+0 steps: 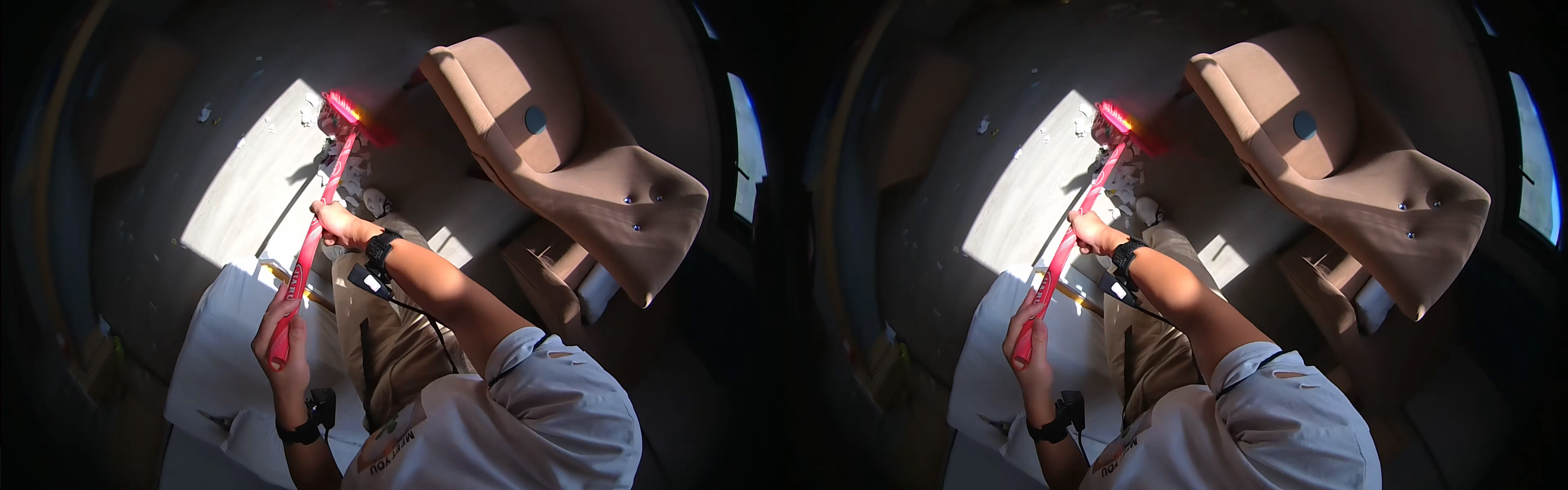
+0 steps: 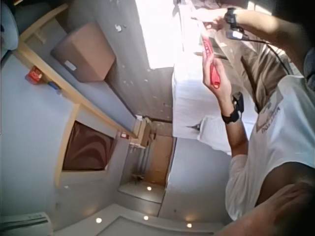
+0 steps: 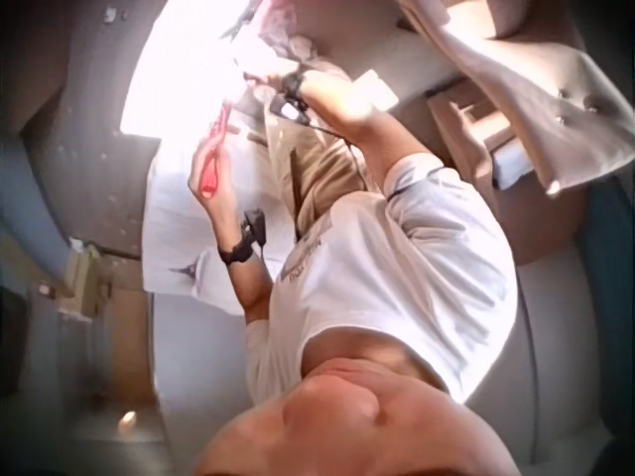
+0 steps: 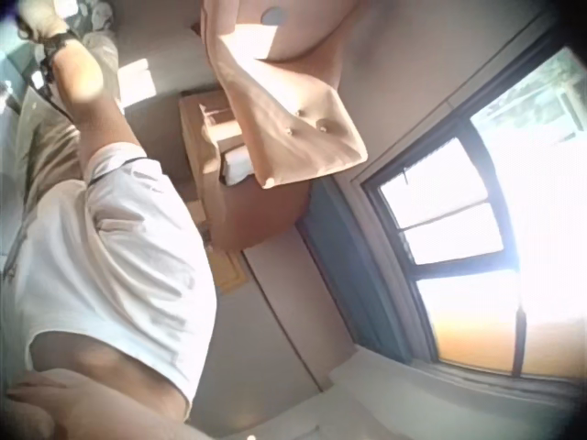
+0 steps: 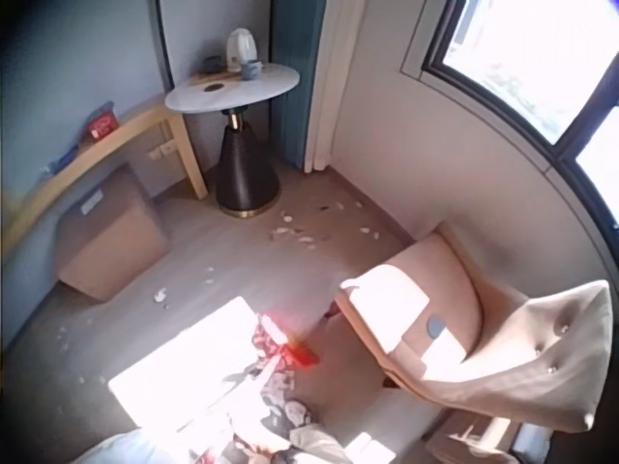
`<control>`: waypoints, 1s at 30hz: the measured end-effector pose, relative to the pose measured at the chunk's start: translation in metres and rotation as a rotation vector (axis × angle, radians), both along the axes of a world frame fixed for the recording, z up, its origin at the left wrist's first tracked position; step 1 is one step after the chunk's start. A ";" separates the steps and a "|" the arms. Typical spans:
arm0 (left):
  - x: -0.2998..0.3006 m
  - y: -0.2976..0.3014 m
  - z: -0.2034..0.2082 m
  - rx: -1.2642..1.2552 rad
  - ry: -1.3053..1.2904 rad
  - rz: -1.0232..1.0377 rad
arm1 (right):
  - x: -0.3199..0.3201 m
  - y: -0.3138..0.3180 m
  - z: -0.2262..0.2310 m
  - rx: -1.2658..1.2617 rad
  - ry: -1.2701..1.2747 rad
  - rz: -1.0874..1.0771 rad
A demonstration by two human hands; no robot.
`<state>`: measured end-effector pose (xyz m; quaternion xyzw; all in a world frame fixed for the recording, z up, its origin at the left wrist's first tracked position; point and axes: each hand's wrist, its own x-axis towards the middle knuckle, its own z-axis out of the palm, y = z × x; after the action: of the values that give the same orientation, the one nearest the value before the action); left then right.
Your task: The person sweeps paper and foam debris into a pile on the floor of a room using a broom.
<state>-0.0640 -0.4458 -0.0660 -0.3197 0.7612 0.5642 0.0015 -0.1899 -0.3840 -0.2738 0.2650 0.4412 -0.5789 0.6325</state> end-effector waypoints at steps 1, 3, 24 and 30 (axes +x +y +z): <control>0.005 -0.003 0.008 -0.068 0.001 0.022 | 0.003 -0.014 0.006 -0.058 -0.004 0.031; 0.016 -0.001 0.025 -0.098 -0.013 0.079 | 0.012 -0.030 0.025 -0.060 0.063 0.077; 0.198 -0.034 -0.001 0.091 0.040 -0.015 | 0.202 -0.015 -0.013 0.015 0.007 -0.001; 0.222 -0.045 0.062 -0.290 0.218 -0.280 | 0.230 -0.010 0.093 0.063 0.087 -0.121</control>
<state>0.1583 -0.4909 -0.0041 -0.1450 0.8668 0.4747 -0.0487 0.0399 -0.3937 -0.1805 0.2857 0.4692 -0.6129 0.5679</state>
